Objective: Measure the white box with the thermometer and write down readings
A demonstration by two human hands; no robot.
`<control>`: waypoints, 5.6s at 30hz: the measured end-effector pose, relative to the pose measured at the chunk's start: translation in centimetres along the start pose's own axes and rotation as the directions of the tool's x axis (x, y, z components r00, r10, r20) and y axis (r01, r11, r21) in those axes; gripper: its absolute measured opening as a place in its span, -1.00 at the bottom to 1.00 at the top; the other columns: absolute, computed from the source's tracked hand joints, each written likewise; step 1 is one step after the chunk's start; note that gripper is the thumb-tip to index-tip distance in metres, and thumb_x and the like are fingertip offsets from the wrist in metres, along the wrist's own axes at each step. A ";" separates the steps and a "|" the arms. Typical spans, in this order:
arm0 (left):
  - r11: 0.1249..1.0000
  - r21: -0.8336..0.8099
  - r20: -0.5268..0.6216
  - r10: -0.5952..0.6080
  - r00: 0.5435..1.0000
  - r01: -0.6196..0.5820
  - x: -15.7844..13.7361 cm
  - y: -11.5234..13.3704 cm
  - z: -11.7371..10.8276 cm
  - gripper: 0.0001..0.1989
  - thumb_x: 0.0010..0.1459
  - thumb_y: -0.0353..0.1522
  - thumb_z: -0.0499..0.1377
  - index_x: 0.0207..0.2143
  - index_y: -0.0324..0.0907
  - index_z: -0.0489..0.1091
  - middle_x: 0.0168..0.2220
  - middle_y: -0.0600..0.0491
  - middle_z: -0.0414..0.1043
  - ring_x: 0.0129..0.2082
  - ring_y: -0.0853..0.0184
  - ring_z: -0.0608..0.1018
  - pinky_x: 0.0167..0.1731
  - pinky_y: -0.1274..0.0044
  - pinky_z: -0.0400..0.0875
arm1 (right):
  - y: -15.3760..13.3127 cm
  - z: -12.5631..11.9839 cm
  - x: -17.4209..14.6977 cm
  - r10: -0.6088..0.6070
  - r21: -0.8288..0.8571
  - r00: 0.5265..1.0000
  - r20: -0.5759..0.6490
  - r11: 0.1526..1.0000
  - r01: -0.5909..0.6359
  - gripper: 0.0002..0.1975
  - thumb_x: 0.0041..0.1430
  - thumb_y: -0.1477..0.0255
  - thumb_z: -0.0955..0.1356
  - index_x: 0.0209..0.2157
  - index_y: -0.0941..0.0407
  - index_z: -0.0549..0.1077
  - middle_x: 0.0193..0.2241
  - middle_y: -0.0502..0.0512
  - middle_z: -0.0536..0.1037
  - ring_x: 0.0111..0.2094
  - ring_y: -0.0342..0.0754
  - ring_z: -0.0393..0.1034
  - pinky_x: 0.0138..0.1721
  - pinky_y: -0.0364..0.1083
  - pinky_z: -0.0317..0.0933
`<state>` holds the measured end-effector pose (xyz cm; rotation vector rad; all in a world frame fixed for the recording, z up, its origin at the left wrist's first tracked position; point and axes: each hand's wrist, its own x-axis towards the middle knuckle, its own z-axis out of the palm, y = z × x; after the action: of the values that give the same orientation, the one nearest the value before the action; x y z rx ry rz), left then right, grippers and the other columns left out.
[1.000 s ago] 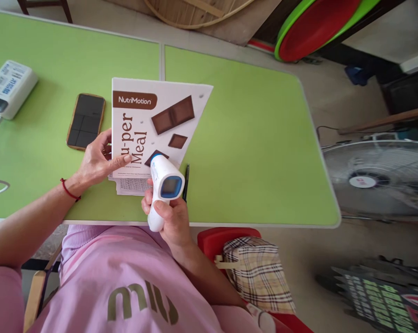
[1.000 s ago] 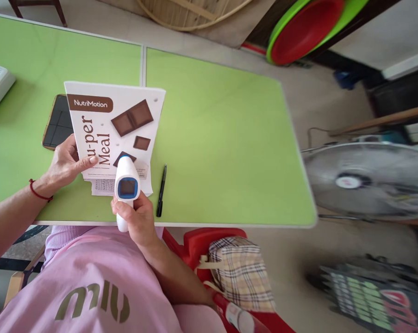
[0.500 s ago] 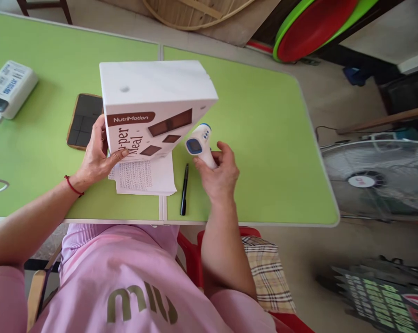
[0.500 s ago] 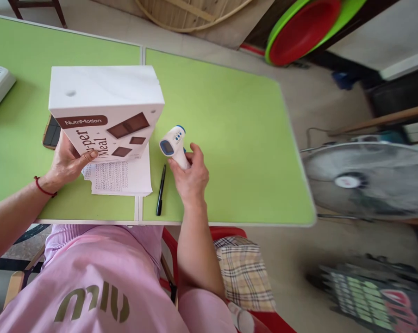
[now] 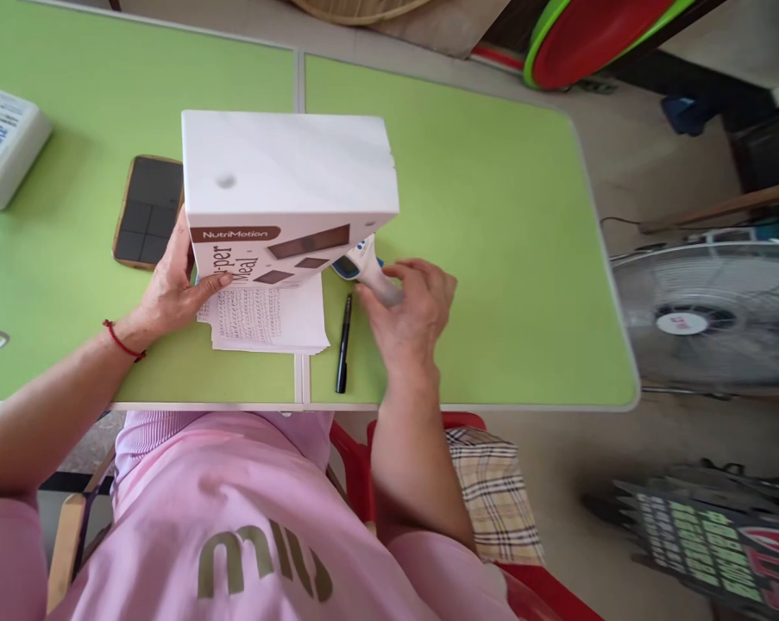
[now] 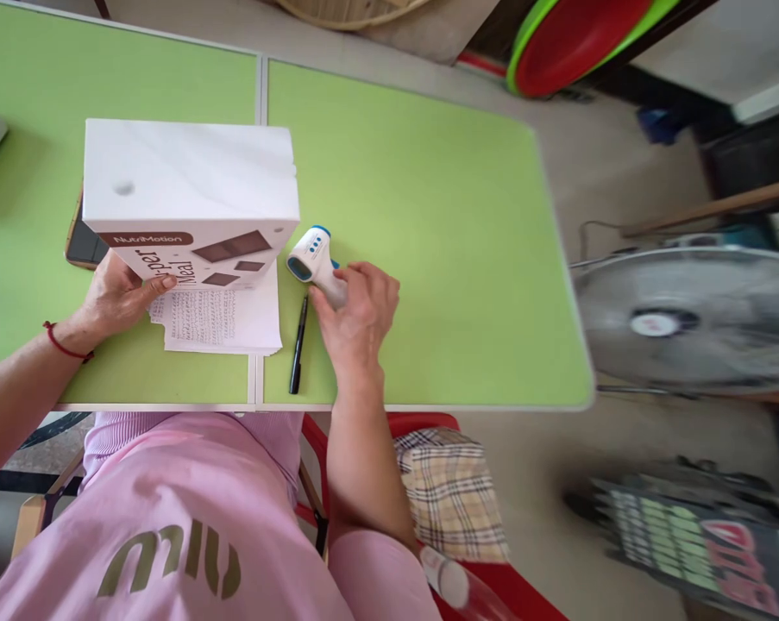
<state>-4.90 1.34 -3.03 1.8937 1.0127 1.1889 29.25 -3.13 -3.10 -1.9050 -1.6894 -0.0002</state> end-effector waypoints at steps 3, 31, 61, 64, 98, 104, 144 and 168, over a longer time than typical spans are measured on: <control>0.993 0.122 0.025 -0.007 1.000 0.004 -0.5 0.3 -0.1 -0.16 0.20 0.25 0.27 0.28 -0.14 0.35 0.25 -0.23 0.43 0.43 -0.21 0.31 0.43 -0.02 0.27 | -1.0 -1.2 -1.9 0.006 0.025 0.999 0.040 1.000 -0.007 -0.76 0.25 0.19 0.43 -0.22 0.08 0.47 -0.27 0.18 0.58 -0.22 0.11 0.47 -0.14 0.13 0.41; 0.952 0.304 0.133 -0.071 0.989 0.027 -1.6 0.5 0.7 0.61 -0.27 0.31 0.51 0.56 -0.13 -0.33 0.52 -0.35 -0.07 0.57 -0.33 -0.20 0.57 -0.05 -0.17 | -8.5 -1.0 -8.0 -0.035 0.884 0.994 0.106 0.461 -0.078 -0.68 0.44 0.27 0.28 -0.10 0.07 0.65 -0.38 0.07 0.61 -0.40 -0.05 0.53 -0.36 -0.03 0.45; 0.959 0.272 0.228 -0.142 0.963 0.077 -1.0 1.5 -0.2 0.63 -0.36 0.21 0.59 0.56 -0.08 -0.26 0.50 -0.31 0.00 0.56 -0.39 -0.18 0.54 -0.15 -0.16 | -8.9 -0.6 -8.0 -0.228 0.549 0.973 0.041 0.819 0.169 -0.81 0.32 0.39 0.34 -0.40 0.02 0.30 -0.57 -0.10 0.43 -0.58 -0.16 0.31 -0.49 -0.14 0.26; 0.959 0.276 0.229 -0.136 0.964 0.069 -0.9 1.6 -0.2 0.64 -0.36 0.21 0.59 0.56 -0.04 -0.29 0.51 -0.29 -0.02 0.56 -0.37 -0.17 0.55 -0.13 -0.13 | -9.0 -0.6 -8.0 -0.226 0.558 0.974 0.028 0.812 0.172 -0.81 0.31 0.41 0.35 -0.40 0.02 0.29 -0.58 -0.12 0.41 -0.59 -0.16 0.29 -0.49 -0.15 0.24; 0.965 0.238 0.227 -0.162 0.960 0.107 -0.9 1.7 -0.3 0.50 -0.38 0.24 0.58 0.50 -0.07 -0.02 0.44 -0.27 0.13 0.56 -0.39 -0.12 0.55 -0.13 -0.18 | -8.7 -0.7 -7.9 -0.211 0.593 0.977 0.040 0.792 0.147 -0.82 0.27 0.42 0.33 -0.40 0.01 0.24 -0.59 -0.14 0.36 -0.61 -0.16 0.24 -0.52 -0.15 0.20; 0.965 0.248 0.235 -0.149 0.961 0.089 -1.0 1.5 -0.4 0.53 -0.33 0.25 0.56 0.53 -0.07 -0.12 0.48 -0.28 0.04 0.57 -0.34 -0.22 0.56 -0.13 -0.19 | -8.6 -0.6 -8.0 -0.199 0.535 0.978 0.057 0.833 0.138 -0.80 0.29 0.38 0.32 -0.41 0.01 0.23 -0.59 -0.11 0.36 -0.58 -0.15 0.25 -0.49 -0.13 0.22; 0.951 0.308 0.228 -0.096 0.969 0.022 -1.4 1.1 -0.4 0.54 -0.26 0.15 0.59 0.54 -0.10 -0.22 0.48 -0.32 0.02 0.56 -0.39 -0.18 0.52 -0.17 -0.08 | -8.1 -0.7 -7.3 -0.287 0.594 0.958 -0.026 0.766 0.245 -0.77 0.22 0.57 0.35 -0.41 0.03 0.23 -0.59 -0.18 0.34 -0.63 -0.22 0.21 -0.55 -0.20 0.18; 0.952 0.300 0.235 -0.135 0.963 0.060 -1.2 1.2 -0.6 0.54 -0.28 0.18 0.58 0.55 -0.05 -0.21 0.47 -0.28 0.06 0.57 -0.35 -0.20 0.54 -0.16 -0.10 | -8.0 -0.4 -7.5 -0.211 0.609 0.977 0.007 0.776 0.164 -0.81 0.22 0.47 0.37 -0.42 0.03 0.27 -0.62 -0.16 0.34 -0.63 -0.19 0.22 -0.54 -0.17 0.17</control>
<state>-5.45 -0.19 -2.32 2.1276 1.1729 0.7466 20.64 -9.96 -2.21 -1.2599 -1.6570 0.4876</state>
